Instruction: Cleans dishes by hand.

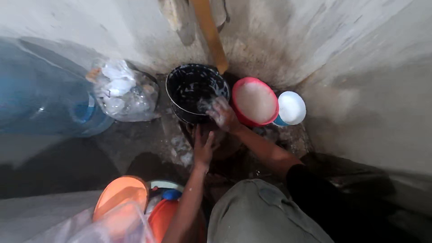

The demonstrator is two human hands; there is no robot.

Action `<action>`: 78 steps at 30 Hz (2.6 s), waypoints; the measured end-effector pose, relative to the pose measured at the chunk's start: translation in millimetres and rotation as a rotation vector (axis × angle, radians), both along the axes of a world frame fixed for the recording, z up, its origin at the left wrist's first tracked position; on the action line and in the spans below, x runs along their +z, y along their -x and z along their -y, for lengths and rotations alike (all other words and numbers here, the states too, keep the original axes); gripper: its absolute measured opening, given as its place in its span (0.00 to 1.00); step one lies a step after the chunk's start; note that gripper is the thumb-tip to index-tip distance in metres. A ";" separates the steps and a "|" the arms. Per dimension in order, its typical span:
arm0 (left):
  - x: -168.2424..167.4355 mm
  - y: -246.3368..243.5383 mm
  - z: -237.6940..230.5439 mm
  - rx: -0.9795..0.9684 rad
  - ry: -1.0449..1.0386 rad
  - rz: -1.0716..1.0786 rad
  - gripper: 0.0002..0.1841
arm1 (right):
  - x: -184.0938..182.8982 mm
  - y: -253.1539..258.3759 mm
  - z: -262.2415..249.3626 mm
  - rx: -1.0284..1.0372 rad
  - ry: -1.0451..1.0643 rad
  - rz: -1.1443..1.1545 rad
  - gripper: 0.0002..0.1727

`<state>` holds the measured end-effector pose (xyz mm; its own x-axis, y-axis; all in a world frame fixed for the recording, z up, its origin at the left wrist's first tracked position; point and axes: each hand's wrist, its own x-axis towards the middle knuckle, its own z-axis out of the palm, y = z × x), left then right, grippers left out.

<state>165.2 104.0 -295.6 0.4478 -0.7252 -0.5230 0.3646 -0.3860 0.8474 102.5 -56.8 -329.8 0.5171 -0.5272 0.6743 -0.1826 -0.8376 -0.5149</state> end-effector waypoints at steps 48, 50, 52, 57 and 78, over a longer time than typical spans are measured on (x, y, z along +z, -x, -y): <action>-61.8 47.5 -55.9 -1.135 -0.201 1.033 0.23 | -33.3 221.4 56.7 -0.865 -1.240 -0.317 0.33; -59.9 48.5 -59.5 -1.119 -0.194 1.066 0.22 | -38.1 218.8 60.3 -0.869 -1.316 -0.246 0.29; -57.2 49.5 -61.4 -1.108 -0.188 1.079 0.21 | -38.8 215.9 62.7 -0.854 -1.398 -0.167 0.25; -58.6 46.3 -71.7 -1.052 -0.179 1.046 0.21 | -36.2 201.3 49.6 -0.840 -1.518 -0.002 0.19; -28.5 79.8 79.5 -0.320 -0.153 0.050 0.34 | -9.8 237.6 18.6 -0.940 -1.188 -0.551 0.26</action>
<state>85.4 24.5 -324.1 0.2381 -0.7482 -0.6192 0.1640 -0.5975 0.7850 -135.1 -75.4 -339.6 -0.2454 -0.8447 -0.4757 -0.7492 0.4767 -0.4598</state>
